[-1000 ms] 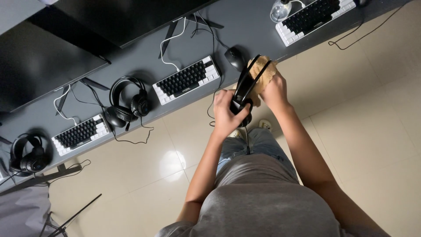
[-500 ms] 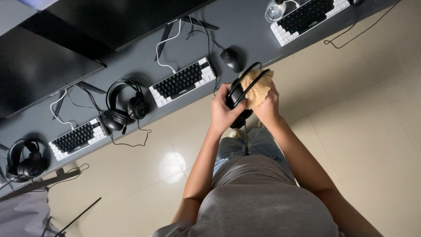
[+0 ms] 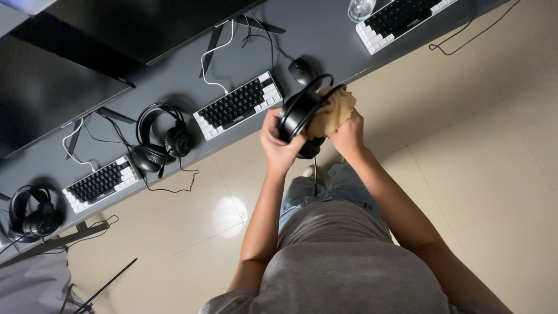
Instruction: Cleaning various computer peripherals including headphones, a keyboard, and a mouse using a cloth.
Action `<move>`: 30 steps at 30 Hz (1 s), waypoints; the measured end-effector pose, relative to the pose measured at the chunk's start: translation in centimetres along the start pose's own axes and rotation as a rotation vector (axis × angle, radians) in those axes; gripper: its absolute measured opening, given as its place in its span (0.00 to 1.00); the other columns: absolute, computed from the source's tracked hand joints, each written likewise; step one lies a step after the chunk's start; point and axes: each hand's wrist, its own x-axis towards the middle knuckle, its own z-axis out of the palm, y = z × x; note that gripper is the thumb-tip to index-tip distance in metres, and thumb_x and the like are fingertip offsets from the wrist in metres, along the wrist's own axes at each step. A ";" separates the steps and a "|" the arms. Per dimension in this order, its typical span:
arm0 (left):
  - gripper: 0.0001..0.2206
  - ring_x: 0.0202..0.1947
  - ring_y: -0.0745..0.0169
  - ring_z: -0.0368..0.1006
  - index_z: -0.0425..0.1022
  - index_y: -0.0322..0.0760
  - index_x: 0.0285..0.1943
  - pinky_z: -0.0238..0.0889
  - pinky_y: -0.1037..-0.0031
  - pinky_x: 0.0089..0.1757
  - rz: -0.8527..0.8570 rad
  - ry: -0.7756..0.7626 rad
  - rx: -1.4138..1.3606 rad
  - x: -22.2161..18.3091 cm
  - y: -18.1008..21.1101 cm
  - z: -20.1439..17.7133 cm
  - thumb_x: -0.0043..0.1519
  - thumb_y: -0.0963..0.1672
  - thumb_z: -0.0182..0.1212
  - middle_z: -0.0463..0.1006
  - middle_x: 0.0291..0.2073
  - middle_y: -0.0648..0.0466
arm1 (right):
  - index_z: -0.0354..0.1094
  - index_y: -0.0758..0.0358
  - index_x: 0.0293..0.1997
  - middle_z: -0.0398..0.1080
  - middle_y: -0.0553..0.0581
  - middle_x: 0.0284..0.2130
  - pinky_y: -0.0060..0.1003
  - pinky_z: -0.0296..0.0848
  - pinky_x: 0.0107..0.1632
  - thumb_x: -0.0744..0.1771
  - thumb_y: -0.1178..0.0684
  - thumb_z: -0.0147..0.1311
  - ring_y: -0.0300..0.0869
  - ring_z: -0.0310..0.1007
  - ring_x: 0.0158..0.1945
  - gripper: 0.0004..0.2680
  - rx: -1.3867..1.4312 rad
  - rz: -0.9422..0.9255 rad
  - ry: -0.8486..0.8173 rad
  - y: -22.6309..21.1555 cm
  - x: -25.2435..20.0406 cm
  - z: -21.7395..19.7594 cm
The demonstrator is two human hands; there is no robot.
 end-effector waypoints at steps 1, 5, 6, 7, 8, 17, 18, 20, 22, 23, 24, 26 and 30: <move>0.18 0.41 0.75 0.71 0.69 0.30 0.51 0.66 0.82 0.45 -0.004 -0.001 0.002 0.2 -0.1 0.1 0.52 0.35 0.65 0.75 0.39 0.58 | 0.70 0.72 0.52 0.75 0.64 0.39 0.46 0.80 0.43 0.63 0.62 0.61 0.56 0.79 0.41 0.13 0.001 0.004 -0.001 -0.3 0.4 -0.2; 0.15 0.38 0.74 0.68 0.70 0.31 0.50 0.65 0.82 0.43 -0.015 0.217 0.013 1.0 -0.2 1.1 0.53 0.35 0.59 0.73 0.38 0.59 | 0.70 0.71 0.48 0.73 0.67 0.40 0.50 0.76 0.44 0.62 0.60 0.64 0.61 0.75 0.41 0.13 -0.188 -0.161 0.055 0.1 0.6 -0.2; 0.15 0.36 0.74 0.66 0.70 0.31 0.49 0.64 0.82 0.41 -0.043 0.305 -0.012 1.4 -0.1 1.5 0.53 0.34 0.57 0.71 0.36 0.59 | 0.69 0.69 0.49 0.72 0.67 0.42 0.50 0.75 0.48 0.63 0.60 0.62 0.61 0.74 0.46 0.12 -0.207 -0.203 0.061 0.7 0.7 0.0; 0.15 0.36 0.74 0.66 0.70 0.31 0.49 0.64 0.82 0.41 -0.043 0.301 -0.010 1.8 -0.3 1.6 0.53 0.34 0.57 0.71 0.36 0.59 | 0.69 0.69 0.49 0.72 0.67 0.42 0.50 0.75 0.48 0.63 0.60 0.62 0.61 0.74 0.46 0.12 -0.207 -0.200 0.064 1.2 0.4 0.1; 0.15 0.35 0.75 0.64 0.70 0.31 0.49 0.61 0.83 0.38 -0.048 0.314 -0.044 2.5 -0.5 1.8 0.53 0.33 0.56 0.71 0.36 0.60 | 0.67 0.69 0.54 0.71 0.67 0.48 0.49 0.75 0.54 0.66 0.62 0.58 0.58 0.75 0.51 0.11 -0.022 -0.105 0.128 2.0 0.6 0.1; 0.17 0.22 0.77 0.56 0.70 0.35 0.48 0.49 0.82 0.25 -0.163 0.303 -0.407 9.3 -5.1 2.4 0.51 0.31 0.48 0.67 0.27 0.62 | 0.59 0.63 0.67 0.69 0.54 0.56 0.34 0.72 0.58 0.74 0.48 0.35 0.38 0.71 0.57 0.15 0.934 0.500 -0.507 17.5 1.9 -1.3; 0.18 0.21 0.77 0.55 0.71 0.35 0.48 0.47 0.82 0.25 -0.206 0.233 -0.426 10.0 -5.8 3.0 0.51 0.31 0.49 0.66 0.26 0.63 | 0.58 0.64 0.68 0.67 0.53 0.56 0.34 0.71 0.59 0.74 0.50 0.39 0.38 0.69 0.58 0.15 0.840 0.438 -0.654 17.8 3.0 -2.1; 0.17 0.20 0.75 0.55 0.70 0.36 0.47 0.48 0.80 0.25 -0.269 0.165 -0.450 11.0 -9.5 3.9 0.50 0.32 0.49 0.66 0.25 0.61 | 0.59 0.65 0.67 0.68 0.53 0.54 0.36 0.73 0.56 0.73 0.48 0.42 0.38 0.70 0.56 0.16 0.889 0.624 -0.689 23.2 2.9 -0.5; 0.16 0.19 0.73 0.55 0.70 0.36 0.45 0.48 0.79 0.25 -0.324 0.105 -0.474 11.8 -12.8 4.7 0.50 0.32 0.50 0.66 0.23 0.60 | 0.60 0.65 0.66 0.70 0.53 0.53 0.37 0.74 0.52 0.72 0.46 0.44 0.39 0.71 0.53 0.17 0.932 0.809 -0.731 26.4 3.4 -0.1; 0.14 0.20 0.72 0.56 0.69 0.37 0.43 0.49 0.78 0.26 -0.296 0.100 -0.523 12.5 -14.2 5.0 0.51 0.33 0.50 0.66 0.24 0.59 | 0.60 0.64 0.66 0.70 0.52 0.54 0.37 0.74 0.53 0.72 0.46 0.46 0.38 0.71 0.54 0.17 0.973 0.825 -0.719 26.8 4.2 -0.3; 0.11 0.21 0.71 0.56 0.68 0.37 0.41 0.50 0.78 0.27 -0.263 0.100 -0.570 13.2 -15.5 5.4 0.53 0.34 0.51 0.66 0.24 0.58 | 0.60 0.63 0.65 0.70 0.52 0.54 0.36 0.73 0.55 0.71 0.45 0.47 0.37 0.71 0.55 0.17 1.014 0.837 -0.714 27.3 5.3 -0.4; 0.11 0.20 0.71 0.56 0.67 0.38 0.40 0.51 0.78 0.27 -0.360 0.183 -0.634 14.4 -18.1 6.0 0.51 0.34 0.51 0.66 0.24 0.59 | 0.62 0.63 0.64 0.71 0.54 0.52 0.36 0.74 0.52 0.71 0.44 0.46 0.39 0.73 0.52 0.17 1.083 0.852 -0.759 31.0 6.3 -0.2; 0.06 0.21 0.70 0.59 0.67 0.41 0.36 0.55 0.75 0.29 -0.525 0.323 -0.820 14.7 -28.8 6.1 0.55 0.38 0.58 0.65 0.23 0.60 | 0.66 0.64 0.60 0.73 0.55 0.48 0.36 0.76 0.48 0.71 0.46 0.47 0.40 0.75 0.48 0.15 1.068 0.897 -0.704 34.2 8.9 1.6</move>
